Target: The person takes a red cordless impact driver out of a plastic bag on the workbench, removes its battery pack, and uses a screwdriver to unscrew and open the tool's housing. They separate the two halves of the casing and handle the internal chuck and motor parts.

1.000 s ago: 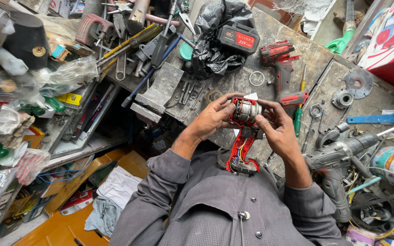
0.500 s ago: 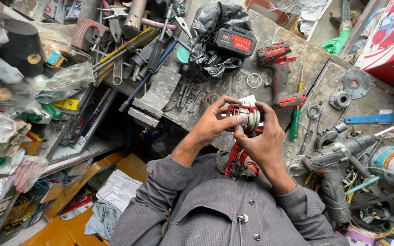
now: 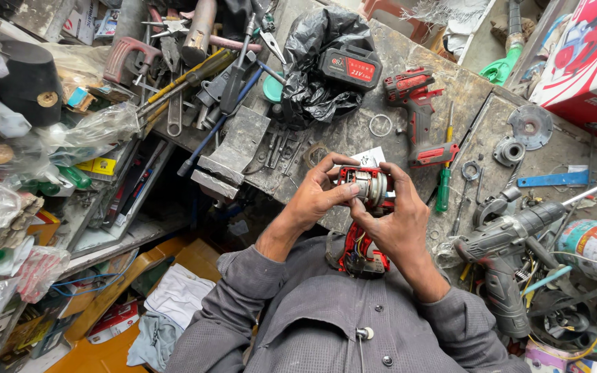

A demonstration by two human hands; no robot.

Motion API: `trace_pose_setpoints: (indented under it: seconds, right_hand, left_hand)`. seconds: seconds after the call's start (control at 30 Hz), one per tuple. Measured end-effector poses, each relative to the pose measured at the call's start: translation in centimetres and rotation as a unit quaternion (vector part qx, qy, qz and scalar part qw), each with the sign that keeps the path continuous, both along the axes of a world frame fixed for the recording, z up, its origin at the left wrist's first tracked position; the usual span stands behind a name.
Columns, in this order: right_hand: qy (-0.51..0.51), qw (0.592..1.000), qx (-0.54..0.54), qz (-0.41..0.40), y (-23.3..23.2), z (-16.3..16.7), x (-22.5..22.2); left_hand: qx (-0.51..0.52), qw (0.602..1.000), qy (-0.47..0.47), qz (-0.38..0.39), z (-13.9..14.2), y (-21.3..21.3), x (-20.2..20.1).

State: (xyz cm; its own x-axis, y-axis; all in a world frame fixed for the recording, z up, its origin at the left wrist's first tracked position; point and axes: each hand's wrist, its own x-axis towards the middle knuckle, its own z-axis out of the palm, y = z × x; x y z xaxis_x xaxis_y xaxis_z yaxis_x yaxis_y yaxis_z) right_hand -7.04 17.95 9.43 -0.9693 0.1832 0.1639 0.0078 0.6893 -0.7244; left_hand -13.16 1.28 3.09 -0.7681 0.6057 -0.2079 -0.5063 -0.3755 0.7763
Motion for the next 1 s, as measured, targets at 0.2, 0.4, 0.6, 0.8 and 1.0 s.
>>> trace_pose_setpoints:
  seconds: [0.2, 0.4, 0.6, 0.8, 1.0]
  right_hand:
    - [-0.055, 0.983, -0.162, 0.064, 2.0, 0.9, 0.1]
    - [-0.052, 0.984, -0.164, 0.051, 1.4, 0.3, 0.9]
    - [-0.019, 0.993, -0.112, 0.039, 0.8, 0.1, 1.5]
    - [-0.056, 0.994, -0.092, 0.027, 0.8, 0.0, 0.4]
    - [-0.077, 0.993, -0.087, 0.034, 0.8, 0.2, -0.6]
  left_hand:
    - [-0.017, 0.997, 0.074, 0.005, 1.5, -0.1, 0.4]
    - [-0.101, 0.984, 0.14, 0.048, 2.7, 0.7, 1.8]
    - [-0.116, 0.978, 0.166, 0.055, 2.9, 0.5, 2.4]
    - [-0.069, 0.99, 0.107, 0.053, 1.5, 0.8, 1.2]
    - [-0.077, 0.99, 0.086, 0.078, -0.2, 1.9, 0.5]
